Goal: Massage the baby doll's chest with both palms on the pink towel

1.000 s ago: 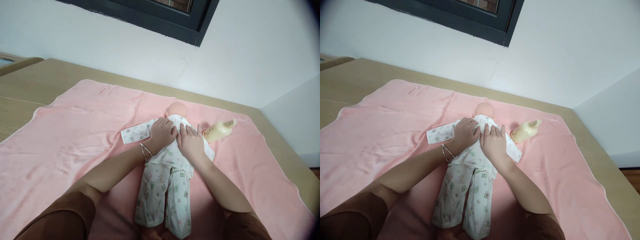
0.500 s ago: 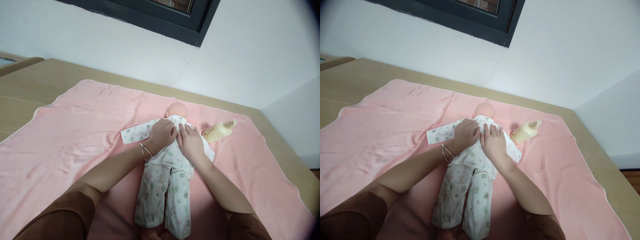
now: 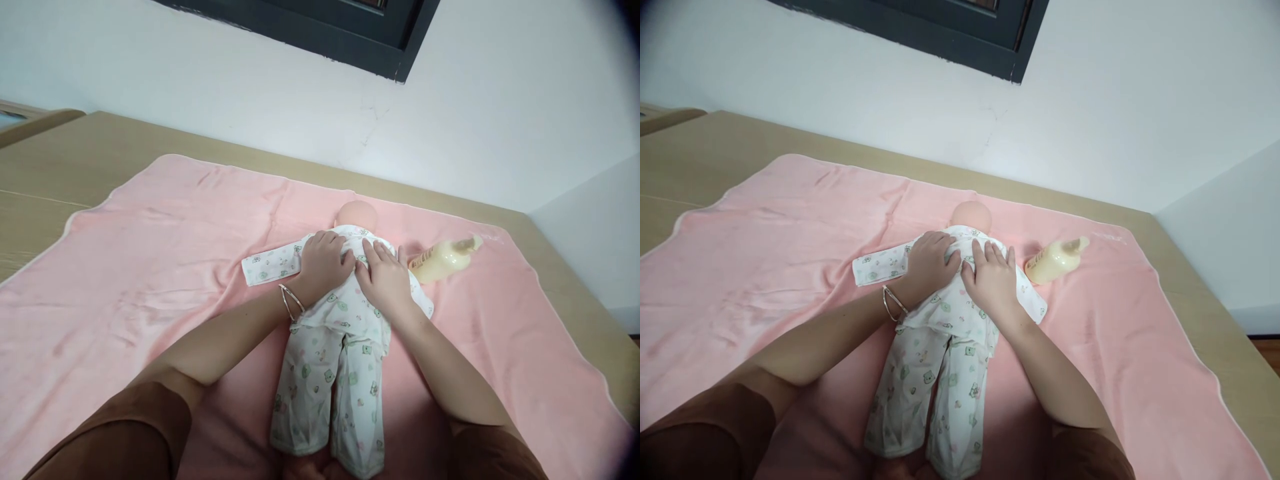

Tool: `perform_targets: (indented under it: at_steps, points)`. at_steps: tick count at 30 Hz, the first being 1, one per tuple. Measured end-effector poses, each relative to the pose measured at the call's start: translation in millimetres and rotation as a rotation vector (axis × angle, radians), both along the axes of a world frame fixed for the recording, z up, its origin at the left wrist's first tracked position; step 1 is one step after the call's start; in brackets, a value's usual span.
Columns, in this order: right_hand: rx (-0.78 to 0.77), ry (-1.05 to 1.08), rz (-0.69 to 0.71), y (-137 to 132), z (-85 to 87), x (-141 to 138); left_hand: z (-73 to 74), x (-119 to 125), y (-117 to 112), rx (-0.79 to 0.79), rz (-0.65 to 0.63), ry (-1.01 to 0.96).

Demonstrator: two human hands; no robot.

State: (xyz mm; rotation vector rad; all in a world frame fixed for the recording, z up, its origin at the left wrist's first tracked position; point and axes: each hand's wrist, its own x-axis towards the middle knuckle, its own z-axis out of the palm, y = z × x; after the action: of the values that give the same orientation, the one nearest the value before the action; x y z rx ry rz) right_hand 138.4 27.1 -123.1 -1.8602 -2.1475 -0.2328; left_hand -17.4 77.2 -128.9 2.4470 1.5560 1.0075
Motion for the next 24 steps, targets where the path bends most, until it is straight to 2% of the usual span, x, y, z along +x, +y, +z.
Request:
perform_targets:
  at_steps: [5, 24]
  points:
    - [-0.088, 0.05, 0.031, 6.4, -2.5, 6.1, -1.3, 0.7, 2.4, -0.03, -0.014, -0.004]
    - [-0.141, 0.083, 0.021, 5.2, 1.8, 3.8, -4.7, 1.7, 6.1, -0.036, -0.049, -0.041]
